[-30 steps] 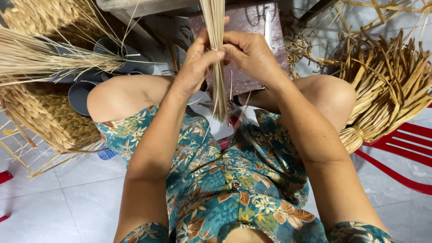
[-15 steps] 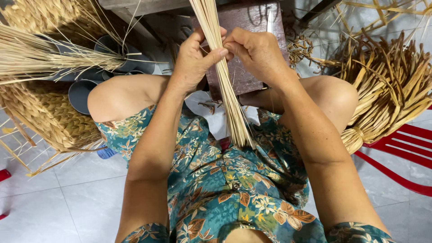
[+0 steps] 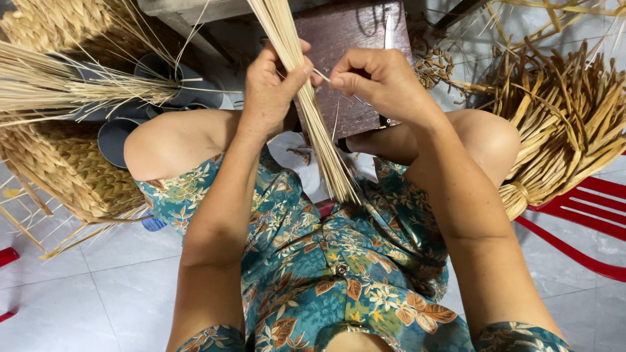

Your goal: The person sits on a low stool and uses a knife to shave and split thin bamboo sticks one at a time, adding each finished stick to a bundle on their lap. They then gather the bundle and use scissors to trim the stick ends even.

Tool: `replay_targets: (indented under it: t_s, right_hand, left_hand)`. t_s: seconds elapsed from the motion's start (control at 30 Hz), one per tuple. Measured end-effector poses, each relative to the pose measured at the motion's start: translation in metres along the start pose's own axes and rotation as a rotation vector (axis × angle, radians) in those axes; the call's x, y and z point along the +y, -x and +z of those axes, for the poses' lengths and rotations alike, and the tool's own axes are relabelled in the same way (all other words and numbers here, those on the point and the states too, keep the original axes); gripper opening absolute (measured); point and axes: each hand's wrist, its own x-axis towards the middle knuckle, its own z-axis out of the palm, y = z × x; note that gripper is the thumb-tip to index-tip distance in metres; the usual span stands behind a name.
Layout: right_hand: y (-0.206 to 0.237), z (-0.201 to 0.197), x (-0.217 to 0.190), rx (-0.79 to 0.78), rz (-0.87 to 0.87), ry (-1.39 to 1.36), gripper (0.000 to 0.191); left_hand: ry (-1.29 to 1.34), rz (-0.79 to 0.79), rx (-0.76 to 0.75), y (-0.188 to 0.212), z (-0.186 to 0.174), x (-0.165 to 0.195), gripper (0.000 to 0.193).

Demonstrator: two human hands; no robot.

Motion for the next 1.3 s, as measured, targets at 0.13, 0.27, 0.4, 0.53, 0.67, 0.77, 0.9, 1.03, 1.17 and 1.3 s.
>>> replay_targets:
  t_s: [0.13, 0.27, 0.4, 0.53, 0.67, 0.77, 0.9, 1.03, 1.17, 1.3]
  right_hand:
    - [-0.012, 0.008, 0.008, 0.242, 0.192, -0.267, 0.012]
    - [-0.017, 0.019, 0.006, 0.225, 0.033, 0.487, 0.021]
    - [-0.002, 0.003, -0.001, -0.185, 0.241, 0.173, 0.025]
    - [-0.007, -0.002, 0.003, -0.023, 0.298, -0.451, 0.019]
    - [-0.021, 0.011, 0.009, 0.285, 0.016, 0.030, 0.016]
    - [-0.014, 0.018, 0.005, 0.322, 0.020, 0.465, 0.017]
    - [-0.002, 0.014, -0.001, 0.004, 0.109, 0.340, 0.013]
    - [-0.003, 0.007, 0.001, -0.028, 0.314, -0.428, 0.022]
    - [-0.014, 0.008, 0.007, 0.138, 0.104, -0.288, 0.016]
    - [-0.020, 0.017, 0.004, 0.329, -0.012, 0.133, 0.014]
  left_hand:
    - [0.047, 0.007, -0.089, 0.006, 0.007, -0.002, 0.031]
    - [-0.001, 0.018, -0.043, 0.004, 0.004, -0.002, 0.031]
    - [-0.007, 0.033, -0.027, 0.002, 0.000, -0.002, 0.030]
    - [0.059, -0.027, -0.064, 0.003, 0.010, -0.004, 0.031]
    - [0.002, -0.032, -0.023, 0.006, 0.012, 0.000, 0.034]
    - [0.027, 0.007, -0.051, 0.005, 0.010, 0.000, 0.034]
    - [0.018, 0.031, -0.023, 0.001, 0.004, -0.003, 0.035]
    - [0.108, -0.069, -0.046, 0.001, 0.005, -0.005, 0.035]
    - [0.152, -0.064, -0.088, 0.003, 0.008, -0.001, 0.039]
    - [0.032, -0.031, -0.130, 0.008, 0.006, 0.006, 0.046]
